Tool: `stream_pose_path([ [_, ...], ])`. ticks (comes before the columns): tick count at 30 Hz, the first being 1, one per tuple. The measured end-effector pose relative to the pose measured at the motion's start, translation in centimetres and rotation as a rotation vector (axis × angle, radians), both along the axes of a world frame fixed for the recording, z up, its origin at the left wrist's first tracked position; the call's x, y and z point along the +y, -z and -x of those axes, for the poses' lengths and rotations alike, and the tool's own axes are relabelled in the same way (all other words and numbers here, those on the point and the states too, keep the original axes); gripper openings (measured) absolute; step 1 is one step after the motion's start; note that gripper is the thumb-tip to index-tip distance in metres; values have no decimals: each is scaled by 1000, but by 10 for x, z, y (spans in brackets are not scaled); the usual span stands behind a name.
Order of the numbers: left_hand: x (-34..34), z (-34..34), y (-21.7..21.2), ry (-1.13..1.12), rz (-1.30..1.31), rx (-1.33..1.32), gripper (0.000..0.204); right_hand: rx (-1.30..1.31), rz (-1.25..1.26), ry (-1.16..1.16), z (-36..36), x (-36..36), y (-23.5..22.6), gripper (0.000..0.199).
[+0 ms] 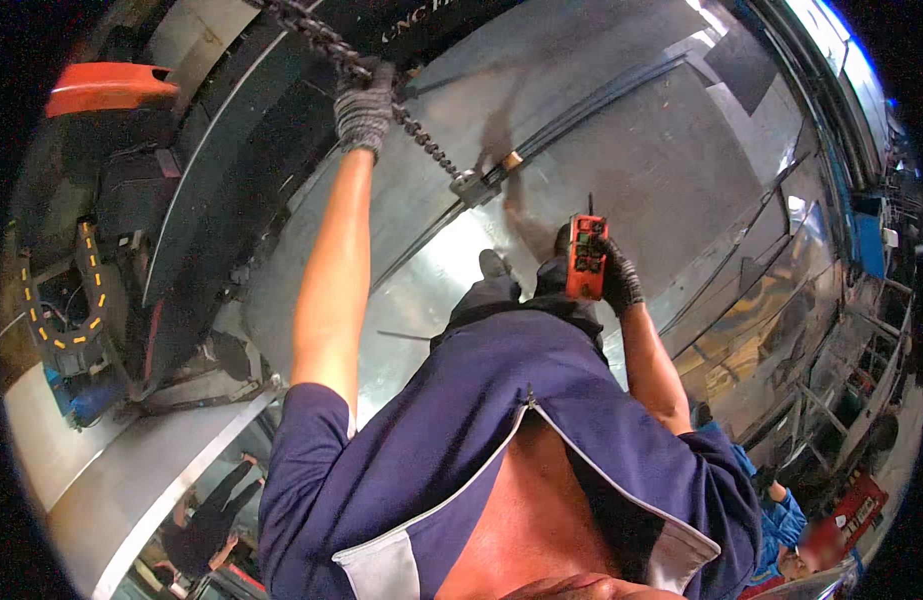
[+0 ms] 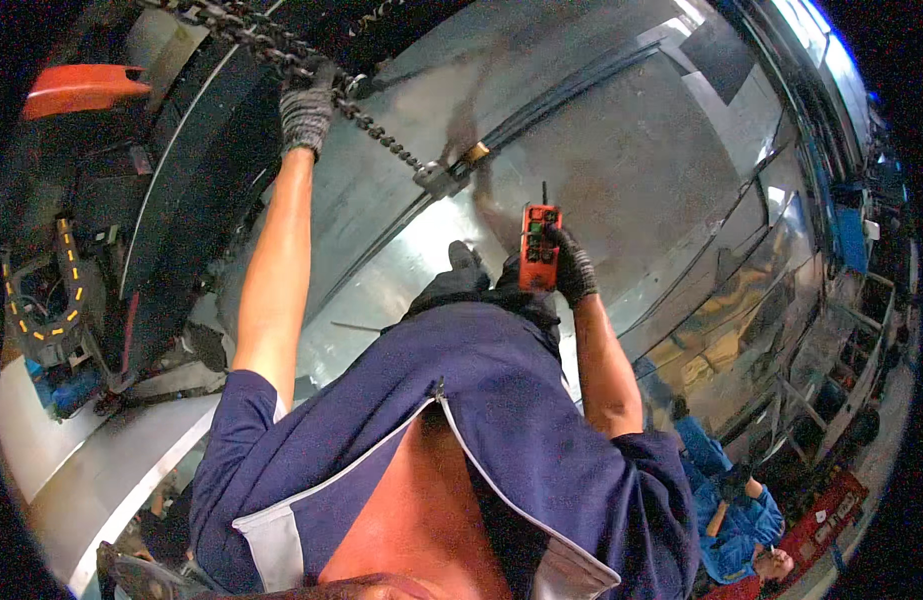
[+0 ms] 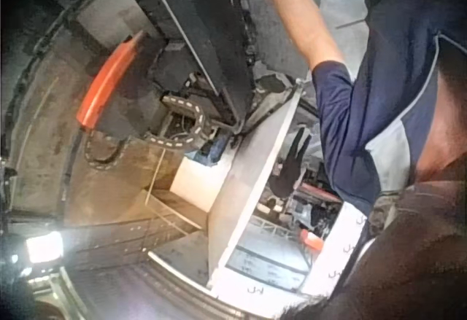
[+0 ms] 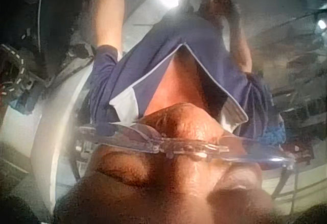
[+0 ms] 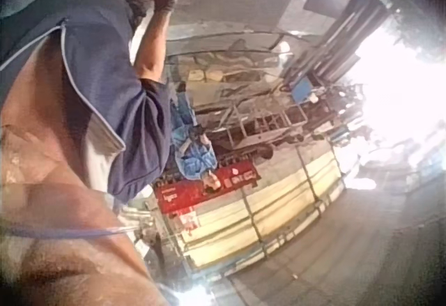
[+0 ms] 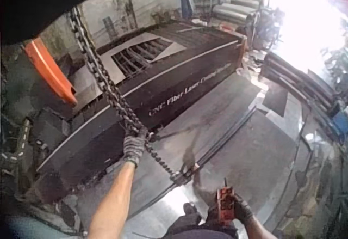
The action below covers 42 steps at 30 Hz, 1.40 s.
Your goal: Handling and organizing large metal sheets on the floor and using a crane to move them.
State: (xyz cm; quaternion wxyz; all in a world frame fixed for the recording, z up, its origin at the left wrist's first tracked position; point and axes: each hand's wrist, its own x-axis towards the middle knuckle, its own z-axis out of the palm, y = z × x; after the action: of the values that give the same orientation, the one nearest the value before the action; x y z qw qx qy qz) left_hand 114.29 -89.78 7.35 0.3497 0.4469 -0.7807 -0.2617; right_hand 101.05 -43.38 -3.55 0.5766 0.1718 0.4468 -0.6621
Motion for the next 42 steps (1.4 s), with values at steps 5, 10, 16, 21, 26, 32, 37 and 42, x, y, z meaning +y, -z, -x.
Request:
stream_pose_path([
  [5,20,25,-24,-53,-234,-63,37,46,-2,-3,12,2,0,37],
  [10,11,30,-27,-64,-405,-159,38,57,-24,25,7,1,7,35],
  [16,-13,5,19,24,-201,-83,36,61,-86,50,-1,-1,-3,35],
  [21,-19,-5,23,-22,-364,-91,36,-16,-19,38,0,6,-12,35],
  [26,5,9,5,-48,-417,-143,49,-12,7,94,16,28,2,35],
  [32,2,-13,19,-228,-299,-206,59,-83,-30,76,45,40,-2,35],
  [37,-8,-18,24,-256,-441,-232,49,-7,-88,40,82,35,6,36],
  [42,9,-15,13,-241,-463,-188,45,43,-96,11,92,21,-6,35],
])
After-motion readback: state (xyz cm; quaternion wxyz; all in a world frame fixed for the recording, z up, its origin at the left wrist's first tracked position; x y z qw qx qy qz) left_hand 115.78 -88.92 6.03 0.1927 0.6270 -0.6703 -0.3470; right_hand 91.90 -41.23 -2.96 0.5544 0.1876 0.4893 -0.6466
